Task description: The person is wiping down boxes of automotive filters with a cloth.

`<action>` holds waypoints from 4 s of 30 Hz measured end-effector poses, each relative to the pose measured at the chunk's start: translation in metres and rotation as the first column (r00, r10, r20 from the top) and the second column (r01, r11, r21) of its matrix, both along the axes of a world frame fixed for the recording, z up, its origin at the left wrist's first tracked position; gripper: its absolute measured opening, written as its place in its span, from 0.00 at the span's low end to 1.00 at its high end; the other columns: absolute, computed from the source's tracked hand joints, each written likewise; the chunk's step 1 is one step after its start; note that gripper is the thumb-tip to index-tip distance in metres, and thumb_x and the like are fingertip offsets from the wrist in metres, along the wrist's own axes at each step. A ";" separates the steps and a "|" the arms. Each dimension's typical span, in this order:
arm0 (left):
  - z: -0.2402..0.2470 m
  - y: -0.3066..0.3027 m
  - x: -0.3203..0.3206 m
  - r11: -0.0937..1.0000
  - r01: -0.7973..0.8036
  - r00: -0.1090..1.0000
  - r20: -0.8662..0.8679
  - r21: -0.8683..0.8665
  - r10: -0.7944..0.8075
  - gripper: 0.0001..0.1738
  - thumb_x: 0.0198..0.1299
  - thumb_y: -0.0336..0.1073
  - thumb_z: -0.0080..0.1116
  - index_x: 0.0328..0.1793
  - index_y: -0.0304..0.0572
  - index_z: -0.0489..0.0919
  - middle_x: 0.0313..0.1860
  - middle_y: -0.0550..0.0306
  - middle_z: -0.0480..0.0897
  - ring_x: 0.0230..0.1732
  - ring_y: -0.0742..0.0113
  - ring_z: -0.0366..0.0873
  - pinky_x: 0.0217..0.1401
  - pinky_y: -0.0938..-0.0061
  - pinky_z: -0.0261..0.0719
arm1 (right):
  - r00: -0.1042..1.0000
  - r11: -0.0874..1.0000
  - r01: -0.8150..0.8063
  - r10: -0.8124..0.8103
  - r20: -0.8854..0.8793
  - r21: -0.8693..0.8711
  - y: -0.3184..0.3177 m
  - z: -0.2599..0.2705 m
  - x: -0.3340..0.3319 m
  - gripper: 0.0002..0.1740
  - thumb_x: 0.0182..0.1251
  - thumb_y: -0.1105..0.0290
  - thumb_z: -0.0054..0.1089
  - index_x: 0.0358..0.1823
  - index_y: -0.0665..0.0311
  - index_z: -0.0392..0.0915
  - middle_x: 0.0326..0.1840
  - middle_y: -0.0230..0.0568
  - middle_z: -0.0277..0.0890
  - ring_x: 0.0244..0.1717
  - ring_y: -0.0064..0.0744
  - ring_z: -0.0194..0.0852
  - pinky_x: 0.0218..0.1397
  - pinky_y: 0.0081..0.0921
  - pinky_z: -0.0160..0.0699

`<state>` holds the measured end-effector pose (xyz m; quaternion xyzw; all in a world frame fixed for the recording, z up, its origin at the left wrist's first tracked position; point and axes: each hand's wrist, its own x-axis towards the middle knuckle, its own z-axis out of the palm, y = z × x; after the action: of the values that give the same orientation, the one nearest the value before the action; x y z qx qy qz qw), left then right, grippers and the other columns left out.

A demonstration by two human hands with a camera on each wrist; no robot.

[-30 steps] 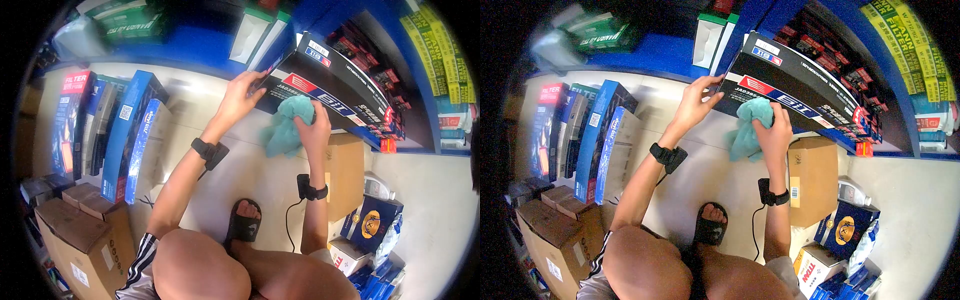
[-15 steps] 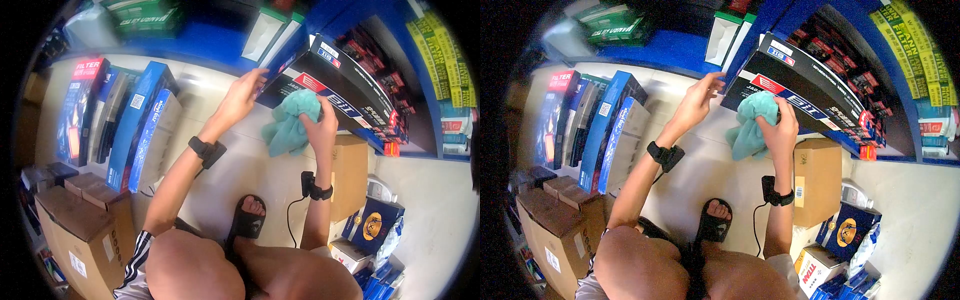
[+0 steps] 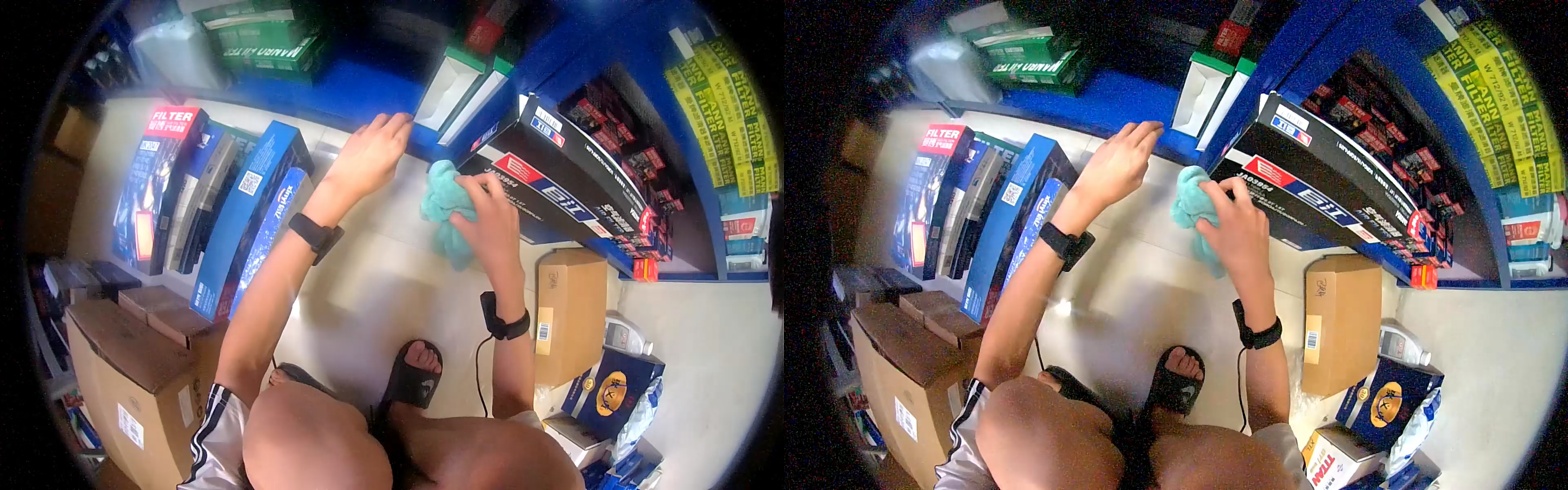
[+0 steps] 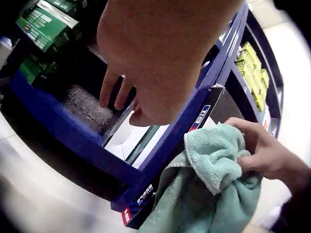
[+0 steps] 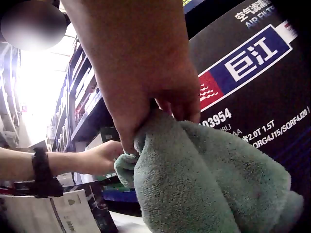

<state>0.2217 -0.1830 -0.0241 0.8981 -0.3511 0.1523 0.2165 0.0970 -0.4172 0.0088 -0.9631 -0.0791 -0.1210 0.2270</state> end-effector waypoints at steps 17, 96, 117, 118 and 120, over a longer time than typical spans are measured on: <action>0.016 -0.074 0.054 0.913 -0.150 0.985 -0.134 -0.379 0.107 0.50 0.69 0.24 0.63 0.93 0.75 0.59 0.83 0.25 0.64 0.64 0.24 0.83 0.68 0.43 0.86 | 0.997 0.997 0.073 -0.074 0.037 0.015 -0.016 0.001 0.012 0.28 0.59 0.64 0.75 0.63 0.53 0.84 0.57 0.42 0.78 0.44 0.55 0.89 0.48 0.49 0.89; 0.048 -0.016 -0.151 0.921 -0.366 0.863 -0.418 -0.135 0.282 0.30 0.60 0.22 0.63 0.72 0.30 0.78 0.58 0.31 0.80 0.61 0.31 0.80 0.63 0.44 0.83 | 0.923 0.958 -0.277 0.286 -0.255 0.074 0.043 0.006 -0.031 0.35 0.53 0.77 0.82 0.66 0.52 0.87 0.51 0.47 0.79 0.49 0.58 0.87 0.53 0.50 0.86; 0.101 -0.130 0.084 0.645 -0.391 0.895 -0.106 -0.657 0.434 0.32 0.57 0.49 0.82 0.50 0.25 0.80 0.50 0.30 0.83 0.53 0.28 0.84 0.56 0.46 0.85 | 0.980 0.958 0.185 -0.196 0.026 0.219 -0.054 0.102 -0.016 0.32 0.53 0.77 0.73 0.63 0.50 0.88 0.42 0.42 0.75 0.39 0.48 0.83 0.44 0.40 0.84; 0.098 -0.134 0.084 0.667 -0.369 0.904 -0.084 -0.647 0.419 0.32 0.57 0.49 0.82 0.50 0.24 0.80 0.50 0.28 0.82 0.53 0.27 0.84 0.57 0.45 0.84 | 0.981 0.957 0.185 -0.194 0.018 0.225 -0.054 0.102 -0.015 0.32 0.52 0.78 0.73 0.63 0.50 0.88 0.41 0.42 0.74 0.39 0.48 0.83 0.43 0.39 0.84; 0.093 -0.139 0.086 0.674 -0.364 0.916 -0.115 -0.643 0.385 0.33 0.57 0.49 0.82 0.51 0.22 0.81 0.52 0.25 0.81 0.54 0.25 0.83 0.59 0.43 0.84 | 0.980 0.958 0.181 -0.196 0.047 0.221 -0.056 0.099 -0.011 0.32 0.52 0.78 0.73 0.63 0.50 0.88 0.42 0.41 0.74 0.39 0.48 0.83 0.44 0.39 0.84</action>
<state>0.3080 -0.3224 0.0686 0.8157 -0.0875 0.3193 0.4744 0.0858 -0.4730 0.1079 -0.9312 0.0190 -0.1827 0.3149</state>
